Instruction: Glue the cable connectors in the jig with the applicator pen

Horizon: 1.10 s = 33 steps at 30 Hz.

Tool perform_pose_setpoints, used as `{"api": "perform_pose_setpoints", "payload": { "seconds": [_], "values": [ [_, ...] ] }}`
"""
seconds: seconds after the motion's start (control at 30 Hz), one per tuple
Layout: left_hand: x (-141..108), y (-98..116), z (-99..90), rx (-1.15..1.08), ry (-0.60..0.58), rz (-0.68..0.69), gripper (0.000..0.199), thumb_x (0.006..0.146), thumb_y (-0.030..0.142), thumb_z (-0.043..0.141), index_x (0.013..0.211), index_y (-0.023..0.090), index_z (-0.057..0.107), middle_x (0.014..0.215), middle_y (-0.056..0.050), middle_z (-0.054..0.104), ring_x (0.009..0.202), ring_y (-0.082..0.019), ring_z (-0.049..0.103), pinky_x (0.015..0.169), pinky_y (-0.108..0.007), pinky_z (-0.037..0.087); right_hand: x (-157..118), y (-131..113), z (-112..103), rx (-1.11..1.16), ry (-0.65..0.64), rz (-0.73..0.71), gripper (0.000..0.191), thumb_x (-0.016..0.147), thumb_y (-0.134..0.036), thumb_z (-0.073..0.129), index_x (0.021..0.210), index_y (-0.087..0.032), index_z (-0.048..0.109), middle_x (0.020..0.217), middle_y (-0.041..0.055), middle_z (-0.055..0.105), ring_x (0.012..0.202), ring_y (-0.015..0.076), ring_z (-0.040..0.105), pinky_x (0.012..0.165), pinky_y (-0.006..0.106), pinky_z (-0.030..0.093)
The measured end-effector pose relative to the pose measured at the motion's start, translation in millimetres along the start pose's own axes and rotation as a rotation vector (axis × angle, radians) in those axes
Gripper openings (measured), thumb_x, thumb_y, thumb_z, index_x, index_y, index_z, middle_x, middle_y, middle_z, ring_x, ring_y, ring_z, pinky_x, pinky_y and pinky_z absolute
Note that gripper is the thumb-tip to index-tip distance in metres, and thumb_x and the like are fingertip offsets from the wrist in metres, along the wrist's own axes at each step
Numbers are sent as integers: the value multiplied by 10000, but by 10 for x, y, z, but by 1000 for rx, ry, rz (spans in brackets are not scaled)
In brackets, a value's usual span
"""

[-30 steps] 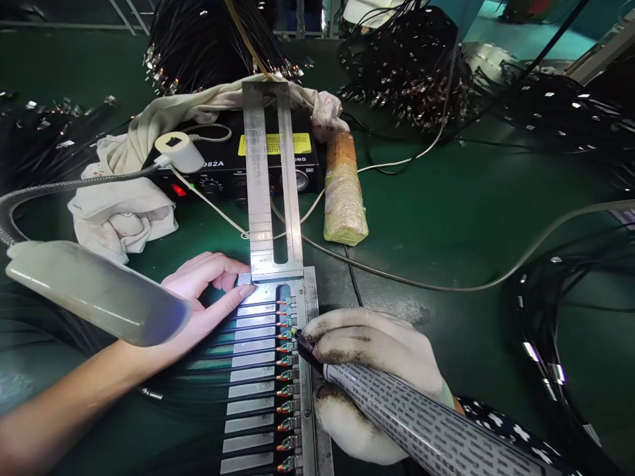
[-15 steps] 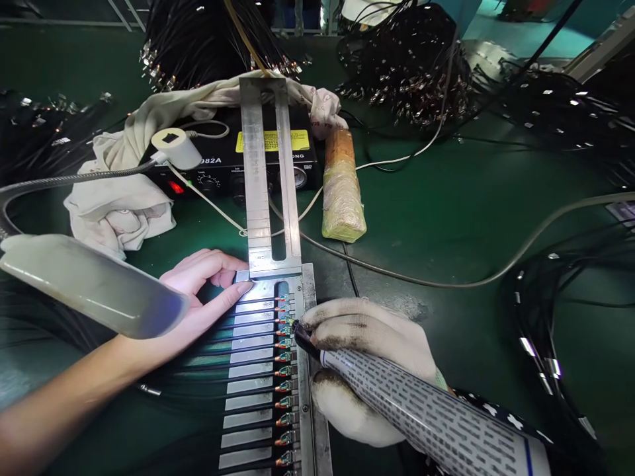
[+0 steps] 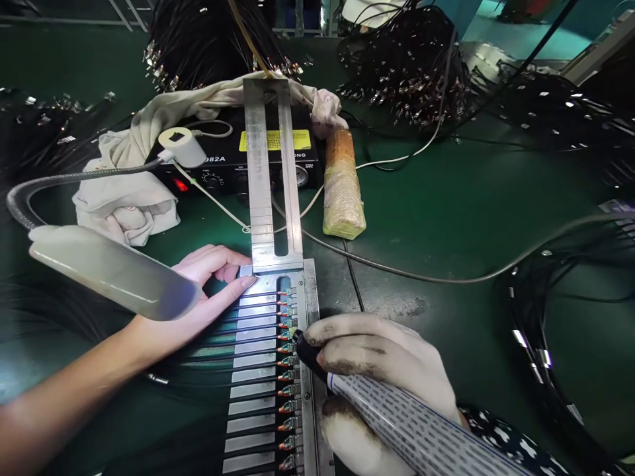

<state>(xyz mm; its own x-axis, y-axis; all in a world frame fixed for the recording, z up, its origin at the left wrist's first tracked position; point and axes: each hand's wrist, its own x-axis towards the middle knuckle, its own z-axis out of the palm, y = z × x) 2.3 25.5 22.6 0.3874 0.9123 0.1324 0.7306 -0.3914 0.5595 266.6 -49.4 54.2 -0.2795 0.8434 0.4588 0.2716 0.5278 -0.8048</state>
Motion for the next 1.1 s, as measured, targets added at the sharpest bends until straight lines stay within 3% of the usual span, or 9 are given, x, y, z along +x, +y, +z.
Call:
{"api": "perform_pose_setpoints", "payload": {
  "seconds": [0.1, 0.43, 0.63, 0.8, 1.1],
  "values": [
    [-8, -21, 16, -1, 15, 5, 168, 876, 292, 537, 946, 168, 626, 846, -25, 565, 840, -194, 540, 814, -351, 445, 25, 46, 7, -13, -79, -48, 263, 732, -52, 632, 982, -132, 652, 1031, 84, 710, 938, 199, 702, 808, 290, 618],
    [0, -55, 51, 34, 68, 36, 189, 863, 318, 544, 928, 172, 645, 793, -15, 565, 794, -192, 549, 797, -357, 461, 57, 86, 17, -7, -73, -36, 260, 733, -47, 619, 975, -133, 657, 1014, 83, 714, 942, 200, 702, 814, 295, 618],
    [17, -3, 16, 24, 20, 11, 166, 872, 266, 532, 926, 152, 640, 787, -18, 548, 801, -188, 542, 790, -348, 450, 36, 74, 8, -2, -60, -31, 268, 733, -32, 613, 974, -137, 662, 1002, 84, 723, 919, 212, 709, 778, 310, 630],
    [2, -42, 36, 26, 69, 52, 143, 862, 275, 548, 911, 175, 638, 780, -6, 551, 780, -180, 535, 777, -337, 446, 37, 68, -11, -3, -83, -59, 259, 730, -23, 606, 962, -122, 661, 987, 94, 726, 921, 207, 710, 785, 298, 628],
    [29, 74, -10, 10, 22, -50, 249, 887, 373, 518, 893, 155, 639, 784, -26, 557, 799, -195, 544, 803, -365, 455, 41, 91, 12, 0, -57, -33, 261, 723, -40, 623, 961, -141, 665, 991, 82, 725, 908, 216, 716, 777, 306, 631]
  ]
}}
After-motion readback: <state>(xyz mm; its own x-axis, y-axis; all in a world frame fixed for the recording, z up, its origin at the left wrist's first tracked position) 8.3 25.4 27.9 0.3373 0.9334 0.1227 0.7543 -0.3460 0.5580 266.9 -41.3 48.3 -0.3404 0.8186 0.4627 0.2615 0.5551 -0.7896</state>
